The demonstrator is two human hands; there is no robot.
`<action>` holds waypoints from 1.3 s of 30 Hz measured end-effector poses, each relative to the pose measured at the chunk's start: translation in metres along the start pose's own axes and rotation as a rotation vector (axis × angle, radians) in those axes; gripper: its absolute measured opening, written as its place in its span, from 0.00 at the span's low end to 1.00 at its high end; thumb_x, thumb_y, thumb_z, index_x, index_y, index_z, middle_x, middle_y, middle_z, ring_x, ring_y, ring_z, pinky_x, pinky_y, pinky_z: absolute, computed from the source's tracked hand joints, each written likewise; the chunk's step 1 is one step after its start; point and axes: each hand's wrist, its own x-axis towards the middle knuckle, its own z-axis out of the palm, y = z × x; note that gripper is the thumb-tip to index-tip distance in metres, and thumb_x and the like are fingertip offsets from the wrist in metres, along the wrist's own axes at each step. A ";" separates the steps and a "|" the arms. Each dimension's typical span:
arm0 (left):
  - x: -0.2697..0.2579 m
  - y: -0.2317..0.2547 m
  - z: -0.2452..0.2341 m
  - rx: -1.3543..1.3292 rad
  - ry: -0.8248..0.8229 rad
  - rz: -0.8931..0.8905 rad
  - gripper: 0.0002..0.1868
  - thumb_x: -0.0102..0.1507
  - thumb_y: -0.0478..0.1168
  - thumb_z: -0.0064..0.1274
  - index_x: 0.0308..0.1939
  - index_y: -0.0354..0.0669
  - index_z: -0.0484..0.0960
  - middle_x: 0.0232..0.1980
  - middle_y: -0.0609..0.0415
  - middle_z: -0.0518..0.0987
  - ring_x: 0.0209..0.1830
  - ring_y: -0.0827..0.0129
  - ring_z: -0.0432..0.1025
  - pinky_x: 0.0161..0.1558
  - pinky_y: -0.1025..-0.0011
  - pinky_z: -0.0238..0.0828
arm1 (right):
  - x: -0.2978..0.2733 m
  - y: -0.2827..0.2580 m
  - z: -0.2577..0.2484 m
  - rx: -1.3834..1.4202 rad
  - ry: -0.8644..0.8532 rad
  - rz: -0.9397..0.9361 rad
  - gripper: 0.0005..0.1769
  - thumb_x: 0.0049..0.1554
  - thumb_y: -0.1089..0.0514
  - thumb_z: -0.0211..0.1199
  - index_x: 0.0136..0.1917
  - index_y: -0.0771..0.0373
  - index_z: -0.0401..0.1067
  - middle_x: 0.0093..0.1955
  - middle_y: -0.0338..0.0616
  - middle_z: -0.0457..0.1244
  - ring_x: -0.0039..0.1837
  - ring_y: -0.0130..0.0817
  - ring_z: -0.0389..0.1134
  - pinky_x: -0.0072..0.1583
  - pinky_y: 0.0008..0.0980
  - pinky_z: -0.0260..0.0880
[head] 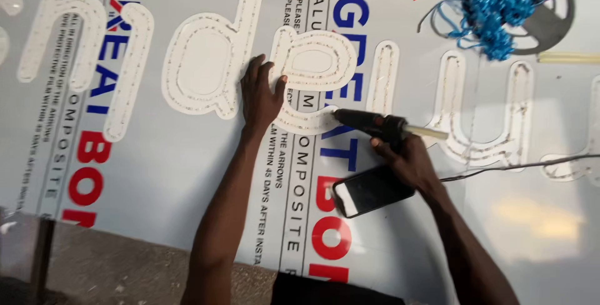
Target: The person uses a hot glue gun to apply adhesive along the edges of white letter-shaped cutouts arranged on a large white board. The hands move the tool steadily along the contours of the letters while the other hand stabilizes the work surface.
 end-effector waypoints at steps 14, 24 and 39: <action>0.001 0.007 -0.005 -0.017 -0.027 -0.016 0.22 0.77 0.54 0.58 0.67 0.43 0.79 0.75 0.42 0.75 0.81 0.40 0.68 0.69 0.43 0.68 | -0.007 -0.047 -0.003 -0.067 -0.018 0.044 0.26 0.64 0.39 0.73 0.64 0.61 0.83 0.50 0.62 0.76 0.58 0.67 0.77 0.62 0.66 0.72; 0.002 0.008 -0.005 -0.025 -0.015 -0.016 0.22 0.77 0.53 0.59 0.67 0.42 0.79 0.76 0.41 0.75 0.81 0.39 0.68 0.70 0.43 0.67 | -0.010 -0.059 -0.001 -0.114 -0.011 0.024 0.30 0.63 0.40 0.71 0.63 0.69 0.81 0.52 0.72 0.74 0.60 0.81 0.73 0.61 0.74 0.71; 0.004 0.012 -0.010 -0.034 -0.071 -0.059 0.22 0.77 0.52 0.59 0.67 0.41 0.79 0.75 0.39 0.75 0.82 0.38 0.67 0.71 0.41 0.66 | -0.025 -0.017 -0.004 0.066 -0.102 -0.062 0.30 0.64 0.48 0.72 0.75 0.62 0.79 0.68 0.62 0.75 0.74 0.66 0.73 0.76 0.67 0.69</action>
